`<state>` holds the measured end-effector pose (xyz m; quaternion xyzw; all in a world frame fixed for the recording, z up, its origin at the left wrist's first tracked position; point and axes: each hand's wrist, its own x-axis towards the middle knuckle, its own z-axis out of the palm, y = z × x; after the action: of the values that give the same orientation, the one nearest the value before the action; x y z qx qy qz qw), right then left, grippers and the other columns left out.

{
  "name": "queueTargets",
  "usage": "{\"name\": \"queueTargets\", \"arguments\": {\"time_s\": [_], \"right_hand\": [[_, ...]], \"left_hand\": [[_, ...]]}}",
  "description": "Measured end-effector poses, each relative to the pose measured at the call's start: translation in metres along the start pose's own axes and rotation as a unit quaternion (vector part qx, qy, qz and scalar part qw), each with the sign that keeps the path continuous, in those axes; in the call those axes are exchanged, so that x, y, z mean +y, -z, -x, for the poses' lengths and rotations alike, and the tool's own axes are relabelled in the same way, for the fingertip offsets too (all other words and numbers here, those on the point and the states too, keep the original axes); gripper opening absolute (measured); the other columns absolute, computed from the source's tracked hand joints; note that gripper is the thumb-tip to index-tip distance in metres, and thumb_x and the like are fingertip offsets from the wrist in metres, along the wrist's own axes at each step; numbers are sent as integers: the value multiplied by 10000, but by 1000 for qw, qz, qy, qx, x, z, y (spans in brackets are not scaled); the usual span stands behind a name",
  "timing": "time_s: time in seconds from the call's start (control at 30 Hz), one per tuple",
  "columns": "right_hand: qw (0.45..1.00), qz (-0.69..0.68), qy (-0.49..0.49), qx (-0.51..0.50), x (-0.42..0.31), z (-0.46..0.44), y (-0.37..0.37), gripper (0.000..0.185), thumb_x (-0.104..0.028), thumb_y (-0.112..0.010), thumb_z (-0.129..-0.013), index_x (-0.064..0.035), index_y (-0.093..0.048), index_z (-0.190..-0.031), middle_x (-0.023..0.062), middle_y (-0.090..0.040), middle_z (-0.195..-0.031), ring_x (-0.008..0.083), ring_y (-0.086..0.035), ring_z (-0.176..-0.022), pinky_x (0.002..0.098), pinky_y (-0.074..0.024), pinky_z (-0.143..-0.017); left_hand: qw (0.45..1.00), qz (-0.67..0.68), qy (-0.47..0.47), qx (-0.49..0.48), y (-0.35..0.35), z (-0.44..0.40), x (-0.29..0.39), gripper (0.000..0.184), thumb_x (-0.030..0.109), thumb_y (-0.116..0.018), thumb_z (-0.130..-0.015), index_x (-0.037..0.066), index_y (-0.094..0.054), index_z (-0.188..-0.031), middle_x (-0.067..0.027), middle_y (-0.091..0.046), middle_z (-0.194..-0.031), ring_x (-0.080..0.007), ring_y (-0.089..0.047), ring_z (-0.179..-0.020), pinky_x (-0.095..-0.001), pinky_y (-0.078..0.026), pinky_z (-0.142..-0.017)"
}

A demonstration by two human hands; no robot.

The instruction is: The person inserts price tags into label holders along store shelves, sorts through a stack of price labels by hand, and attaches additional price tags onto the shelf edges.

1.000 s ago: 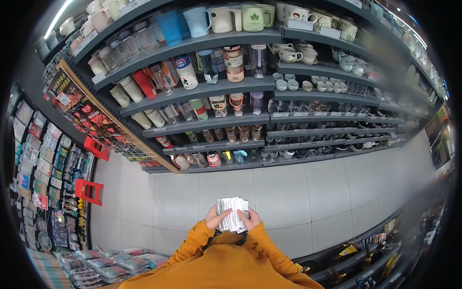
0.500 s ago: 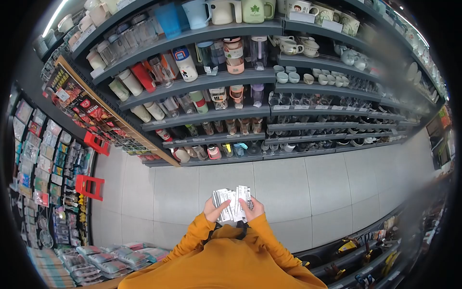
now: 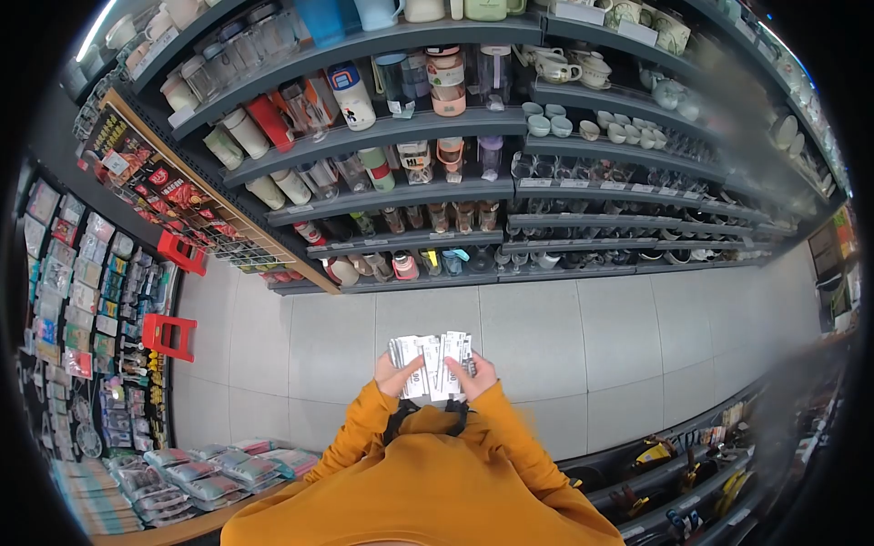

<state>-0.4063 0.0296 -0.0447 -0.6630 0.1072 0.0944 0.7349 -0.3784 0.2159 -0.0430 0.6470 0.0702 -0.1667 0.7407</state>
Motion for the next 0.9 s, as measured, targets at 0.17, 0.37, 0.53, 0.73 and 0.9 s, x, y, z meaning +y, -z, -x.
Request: {"name": "queueTargets", "arguments": {"time_s": [0.17, 0.37, 0.53, 0.73, 0.9], "right_hand": [[997, -56, -52, -5, 15, 3, -6, 318, -192, -646, -877, 36, -579, -1089, 62, -656, -941, 77, -593, -820, 231, -486, -719], [996, -53, -67, -28, 11, 3, 4, 321, -195, -658, -867, 40, -587, -1074, 67, -658, -950, 76, -592, -817, 233, -487, -719], [996, -77, -47, -19, 19, 0, 6, 309, -185, -660, -865, 36, -590, -1069, 72, -661, -952, 83, -602, -803, 235, -496, -708], [994, -90, -27, 47, 22, -4, 10, 283, -154, -655, -867, 37, -591, -1066, 74, -661, -943, 84, -602, -787, 233, -498, -689], [994, -92, -4, 53, 21, -3, 8, 242, -124, -646, -869, 33, -591, -1044, 65, -655, -954, 86, -600, -806, 236, -497, -706]], "left_hand": [[983, 154, 85, -43, -7, 3, -7, 367, 118, -509, -939, -20, -468, -1277, -107, -605, -1117, -143, -592, -970, -268, -495, -827], [998, 29, 22, -49, -7, 10, 5, 397, 117, -603, -893, -33, -494, -1243, -96, -614, -1100, -135, -584, -966, -254, -489, -825], [999, 29, 19, 7, -13, 5, 10, 390, 94, -694, -823, -48, -536, -1150, -92, -640, -1026, -120, -608, -882, -253, -509, -759], [993, 66, 95, -9, -4, -3, -7, 304, 85, -657, -842, -42, -569, -1104, -90, -645, -1014, -125, -613, -881, -248, -503, -746], [1000, 5, -10, -1, -5, -1, -7, 283, 95, -667, -836, -29, -589, -1079, -84, -655, -990, -127, -624, -850, -251, -508, -726]]}}
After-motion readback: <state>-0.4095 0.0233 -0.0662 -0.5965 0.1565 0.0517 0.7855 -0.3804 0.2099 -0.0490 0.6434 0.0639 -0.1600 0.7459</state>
